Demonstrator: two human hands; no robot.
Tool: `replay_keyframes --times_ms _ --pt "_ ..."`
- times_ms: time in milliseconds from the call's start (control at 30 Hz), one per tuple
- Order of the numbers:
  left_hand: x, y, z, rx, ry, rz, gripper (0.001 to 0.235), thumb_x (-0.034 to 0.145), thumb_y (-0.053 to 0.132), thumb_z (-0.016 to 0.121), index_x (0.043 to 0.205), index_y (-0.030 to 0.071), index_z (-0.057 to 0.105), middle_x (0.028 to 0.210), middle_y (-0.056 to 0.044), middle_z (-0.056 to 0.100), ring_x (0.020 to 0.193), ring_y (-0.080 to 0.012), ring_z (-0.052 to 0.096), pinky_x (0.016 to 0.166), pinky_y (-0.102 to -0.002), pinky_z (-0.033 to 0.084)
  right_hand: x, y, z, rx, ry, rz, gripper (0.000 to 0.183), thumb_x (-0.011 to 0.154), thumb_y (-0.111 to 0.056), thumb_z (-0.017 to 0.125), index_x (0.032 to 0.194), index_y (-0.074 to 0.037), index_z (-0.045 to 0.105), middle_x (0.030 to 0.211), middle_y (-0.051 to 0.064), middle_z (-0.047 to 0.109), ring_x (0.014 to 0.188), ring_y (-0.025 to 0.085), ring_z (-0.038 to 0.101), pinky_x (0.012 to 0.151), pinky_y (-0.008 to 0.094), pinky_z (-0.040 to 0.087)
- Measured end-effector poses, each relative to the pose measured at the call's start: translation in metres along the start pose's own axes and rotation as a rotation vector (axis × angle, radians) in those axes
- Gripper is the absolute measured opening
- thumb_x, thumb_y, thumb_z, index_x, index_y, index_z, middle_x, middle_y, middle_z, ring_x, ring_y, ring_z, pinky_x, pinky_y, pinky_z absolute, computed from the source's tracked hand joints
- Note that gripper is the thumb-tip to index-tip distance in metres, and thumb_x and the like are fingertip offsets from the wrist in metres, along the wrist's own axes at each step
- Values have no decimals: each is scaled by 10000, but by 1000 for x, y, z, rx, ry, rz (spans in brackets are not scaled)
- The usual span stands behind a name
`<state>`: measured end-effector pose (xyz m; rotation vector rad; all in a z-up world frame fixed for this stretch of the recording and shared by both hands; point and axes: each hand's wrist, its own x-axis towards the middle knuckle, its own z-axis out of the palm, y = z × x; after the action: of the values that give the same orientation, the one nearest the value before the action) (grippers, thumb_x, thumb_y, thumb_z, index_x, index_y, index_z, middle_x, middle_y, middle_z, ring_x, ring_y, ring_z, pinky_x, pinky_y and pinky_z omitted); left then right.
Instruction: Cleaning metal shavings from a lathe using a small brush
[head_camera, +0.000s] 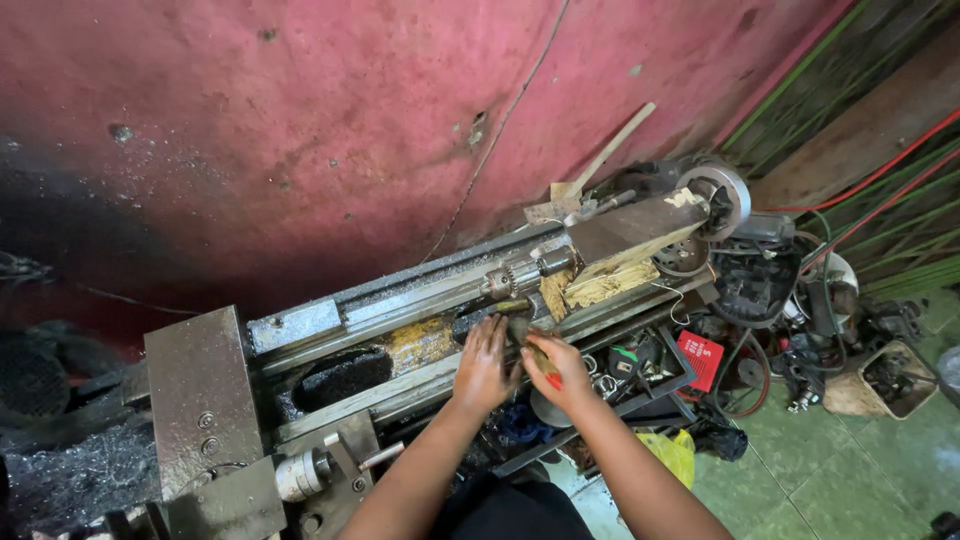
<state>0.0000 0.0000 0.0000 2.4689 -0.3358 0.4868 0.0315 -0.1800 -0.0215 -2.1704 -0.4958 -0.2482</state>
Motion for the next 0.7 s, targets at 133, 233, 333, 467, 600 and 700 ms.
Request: replay_keyframes --times_ms 133,233,333,467,600,700 --pt "0 -2 -11 4 -171 -46 795 833 361 725 1478 -33 480 1460 -279 536 1362 -438 510 1170 -557 337 -4 -5 -6 -25 44 14 241 848 -171 782 1052 -42 791 1030 177 788 989 342 748 880 409 606" --pt "0 -6 -4 153 -263 72 746 838 400 719 1467 44 534 1489 -183 556 1410 -379 480 1187 -556 304 -11 -12 -9 42 124 35 230 840 -126 781 1050 -32 791 1063 183 786 1018 346 743 889 406 598" --pt "-2 -9 -4 160 -308 115 649 879 374 688 1443 74 570 1473 -145 586 1409 -373 487 1185 -552 321 -10 -27 -16 29 188 42 222 858 -148 787 1057 -51 792 1083 159 789 1031 322 744 890 396 596" --pt "-19 -29 33 234 -291 229 455 844 202 642 1299 199 674 1276 -32 714 1236 -240 639 1068 -401 465 -12 -23 -15 8 249 111 197 852 -132 787 1033 -55 795 1035 160 793 996 323 750 867 395 600" --pt "-33 -55 56 193 -211 235 317 816 160 623 1094 287 709 1039 76 780 982 -126 747 834 -291 589 -13 -23 -13 5 262 172 192 855 -163 787 1031 -86 800 1032 128 798 1008 300 749 886 381 598" --pt "-37 -50 50 -72 -6 116 143 775 285 732 918 292 728 933 66 763 858 -165 763 729 -305 609 -11 -45 -16 3 257 147 203 852 -158 790 1040 -81 799 1042 150 793 1011 321 746 874 396 603"
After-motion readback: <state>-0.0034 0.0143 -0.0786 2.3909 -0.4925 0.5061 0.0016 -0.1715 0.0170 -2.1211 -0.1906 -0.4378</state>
